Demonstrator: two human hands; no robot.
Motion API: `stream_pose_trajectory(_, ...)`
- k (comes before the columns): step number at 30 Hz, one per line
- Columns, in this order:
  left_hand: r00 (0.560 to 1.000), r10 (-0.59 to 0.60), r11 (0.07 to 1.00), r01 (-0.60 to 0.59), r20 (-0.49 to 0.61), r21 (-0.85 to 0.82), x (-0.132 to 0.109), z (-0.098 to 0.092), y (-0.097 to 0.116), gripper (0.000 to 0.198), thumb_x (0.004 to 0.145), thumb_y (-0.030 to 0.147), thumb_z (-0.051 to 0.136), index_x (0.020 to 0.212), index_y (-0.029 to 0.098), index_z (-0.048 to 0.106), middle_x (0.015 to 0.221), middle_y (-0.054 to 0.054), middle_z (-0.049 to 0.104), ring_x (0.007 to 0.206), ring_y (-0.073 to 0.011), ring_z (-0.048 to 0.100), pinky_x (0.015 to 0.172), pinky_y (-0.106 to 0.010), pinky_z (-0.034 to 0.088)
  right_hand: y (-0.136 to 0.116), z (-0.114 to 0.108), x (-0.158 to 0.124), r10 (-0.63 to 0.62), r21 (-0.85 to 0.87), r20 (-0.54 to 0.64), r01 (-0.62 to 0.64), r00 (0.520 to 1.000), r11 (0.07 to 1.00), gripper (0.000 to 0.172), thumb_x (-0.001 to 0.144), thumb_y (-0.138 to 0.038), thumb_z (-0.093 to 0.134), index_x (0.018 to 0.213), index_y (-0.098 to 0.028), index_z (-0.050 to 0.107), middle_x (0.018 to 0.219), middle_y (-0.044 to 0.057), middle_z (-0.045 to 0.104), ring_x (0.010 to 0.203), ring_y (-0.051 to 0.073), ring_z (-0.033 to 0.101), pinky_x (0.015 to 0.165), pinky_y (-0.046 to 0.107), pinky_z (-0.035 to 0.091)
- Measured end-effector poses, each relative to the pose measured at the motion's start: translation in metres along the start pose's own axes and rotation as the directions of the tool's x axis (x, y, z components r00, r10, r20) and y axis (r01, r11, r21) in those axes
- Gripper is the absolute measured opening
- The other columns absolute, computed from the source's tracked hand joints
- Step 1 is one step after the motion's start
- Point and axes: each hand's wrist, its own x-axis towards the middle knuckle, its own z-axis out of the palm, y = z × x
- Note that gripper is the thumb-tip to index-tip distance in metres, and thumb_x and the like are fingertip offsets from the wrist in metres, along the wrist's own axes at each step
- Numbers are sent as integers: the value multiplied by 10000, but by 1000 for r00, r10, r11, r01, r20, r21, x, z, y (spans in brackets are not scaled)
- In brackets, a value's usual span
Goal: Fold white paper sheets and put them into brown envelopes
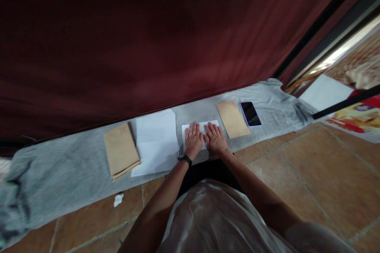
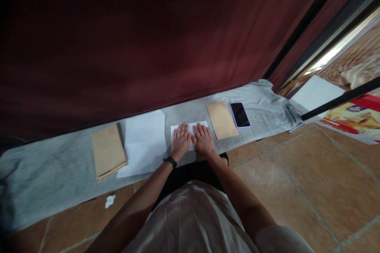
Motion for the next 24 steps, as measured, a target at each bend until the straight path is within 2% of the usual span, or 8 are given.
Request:
stream_pose_trajectory(7, 995, -85, 996, 87, -51, 29, -2, 1, -20, 590, 1021, 326, 296, 1571, 112, 301, 1642, -120, 277, 1542, -230, 201, 1266, -469, 154, 1, 0, -1, -7, -3, -8, 7, 1000, 1000, 543, 1038, -412, 394, 1529, -181, 421, 1603, 109, 375, 1473, 302, 344, 1210, 485, 216)
stream_pose_trajectory(12, 994, -76, 996, 80, -81, 43, -5, 0, -19, 595, 1028, 330, 280, 1570, 88, 292, 1645, -132, 263, 1545, -236, 189, 1266, -466, 149, -5, -1, 6, -3, -7, 7, 3, 1000, 1000, 520, 1039, -366, 387, 1514, -161, 441, 1589, 126, 396, 1464, 314, 357, 1204, 520, 217)
stream_pose_trajectory(18, 995, -74, 995, 79, -72, 64, -4, 1, -20, 593, 1025, 338, 294, 1568, 100, 303, 1647, -124, 266, 1543, -243, 197, 1265, -473, 154, -14, 2, 13, -78, 13, 20, 78, 997, 997, 506, 1040, -356, 394, 1518, -193, 438, 1598, 105, 385, 1471, 302, 352, 1212, 520, 201)
stream_pose_trajectory(24, 994, -87, 994, 91, -68, 62, -4, 0, -20, 601, 1026, 351, 299, 1566, 87, 304, 1638, -133, 287, 1540, -241, 208, 1265, -456, 167, 1, 1, 9, 5, -20, -12, -6, 1000, 1000, 545, 1048, -396, 374, 1541, -164, 400, 1610, 134, 352, 1464, 319, 362, 1202, 490, 228)
